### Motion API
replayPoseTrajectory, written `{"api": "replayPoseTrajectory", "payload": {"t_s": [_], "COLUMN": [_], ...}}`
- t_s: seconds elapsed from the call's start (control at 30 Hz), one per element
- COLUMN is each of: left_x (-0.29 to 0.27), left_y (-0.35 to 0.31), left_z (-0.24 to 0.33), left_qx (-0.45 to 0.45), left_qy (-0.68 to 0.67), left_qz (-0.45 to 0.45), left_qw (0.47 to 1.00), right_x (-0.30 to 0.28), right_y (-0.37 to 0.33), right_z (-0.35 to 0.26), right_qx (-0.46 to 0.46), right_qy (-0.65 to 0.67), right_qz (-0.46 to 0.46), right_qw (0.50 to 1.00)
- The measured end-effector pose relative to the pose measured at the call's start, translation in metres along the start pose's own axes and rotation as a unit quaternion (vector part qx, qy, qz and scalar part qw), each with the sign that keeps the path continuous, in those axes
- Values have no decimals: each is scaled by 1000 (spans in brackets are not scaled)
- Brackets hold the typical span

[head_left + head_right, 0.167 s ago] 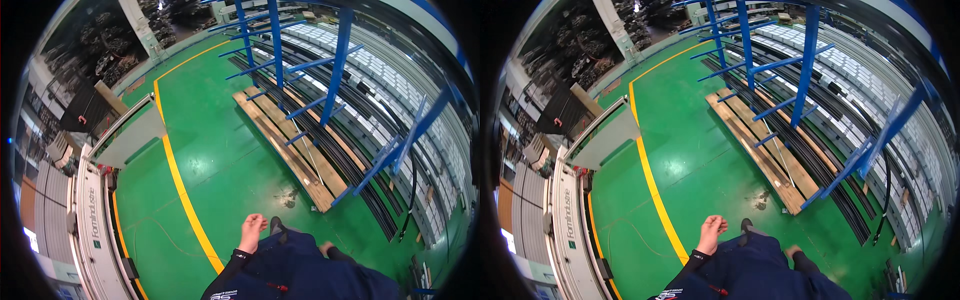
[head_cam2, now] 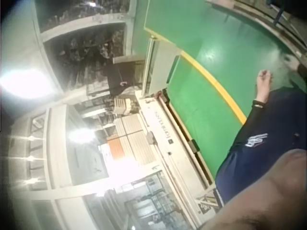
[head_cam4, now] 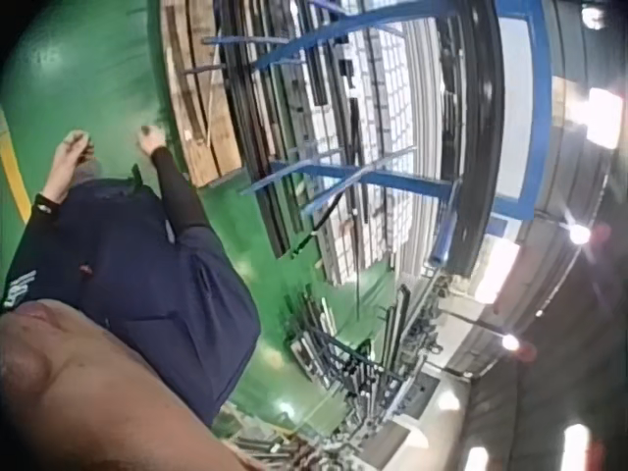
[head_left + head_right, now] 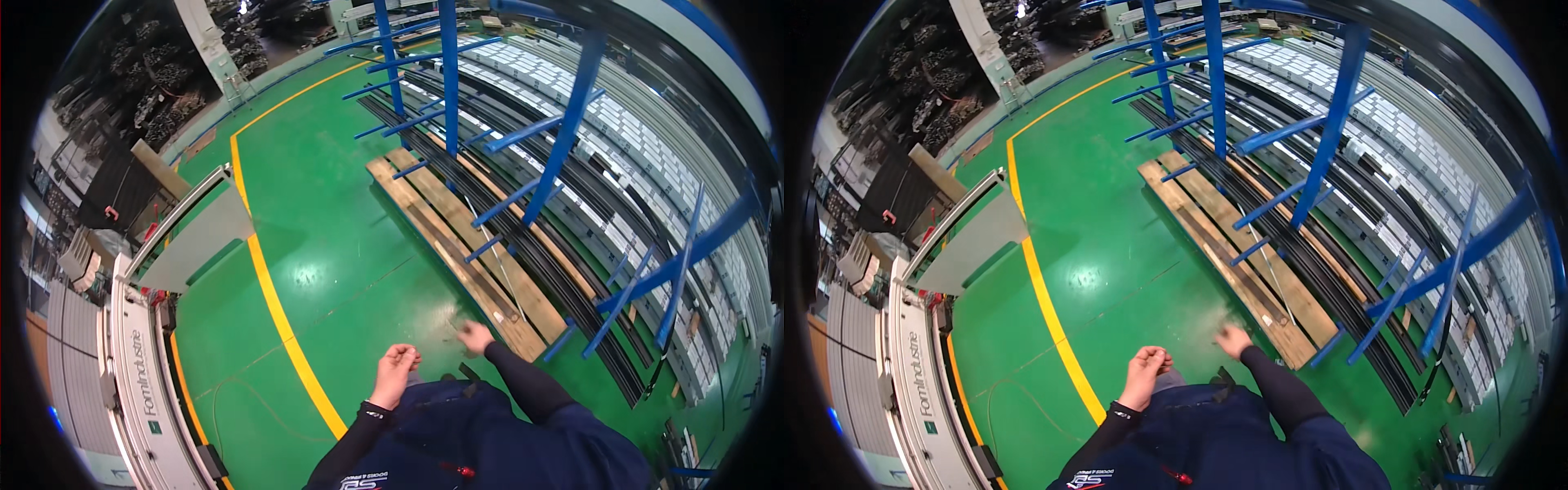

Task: The person carries long aluminum profiles through a workshop and places them on a blue metal rack. They then apply small black rubber gaskets to the ends of the profiles and use a red-handled tool to press them into place. A coworker assists by applying tape to the profiles.

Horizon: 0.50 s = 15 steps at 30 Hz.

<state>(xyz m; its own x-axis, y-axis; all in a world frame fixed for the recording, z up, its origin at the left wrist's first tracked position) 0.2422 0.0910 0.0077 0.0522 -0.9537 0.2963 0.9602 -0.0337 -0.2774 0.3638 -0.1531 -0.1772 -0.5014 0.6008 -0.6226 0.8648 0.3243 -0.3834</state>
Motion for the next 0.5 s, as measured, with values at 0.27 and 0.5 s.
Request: {"api": "replayPoseTrajectory", "payload": {"t_s": [0.27,0.5], "left_x": [-173,-275], "left_y": [261,486], "left_z": [38,76], "left_qx": [-116,-314], "left_qy": [-39,137], "left_qz": [29,-99], "left_qw": [992,934], "right_x": [-73,-3], "right_y": [285,390], "right_z": [-199,-142], "right_qx": [-81,189], "right_qy": [212,309], "right_qz": [105,156], "right_qw": [968,919]}}
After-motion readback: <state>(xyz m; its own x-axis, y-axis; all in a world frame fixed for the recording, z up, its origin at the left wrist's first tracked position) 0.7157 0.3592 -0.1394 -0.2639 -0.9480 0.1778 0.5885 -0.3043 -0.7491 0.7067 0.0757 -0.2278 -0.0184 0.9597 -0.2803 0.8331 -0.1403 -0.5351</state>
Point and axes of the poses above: each hand's wrist, its own y-axis towards the middle knuckle, its own x-axis out of the palm, z = x × y, the point moved 1 cm from there along y, towards the middle knuckle, and after that the axes turned 7 degrees about -z, right-handed, at the moved point
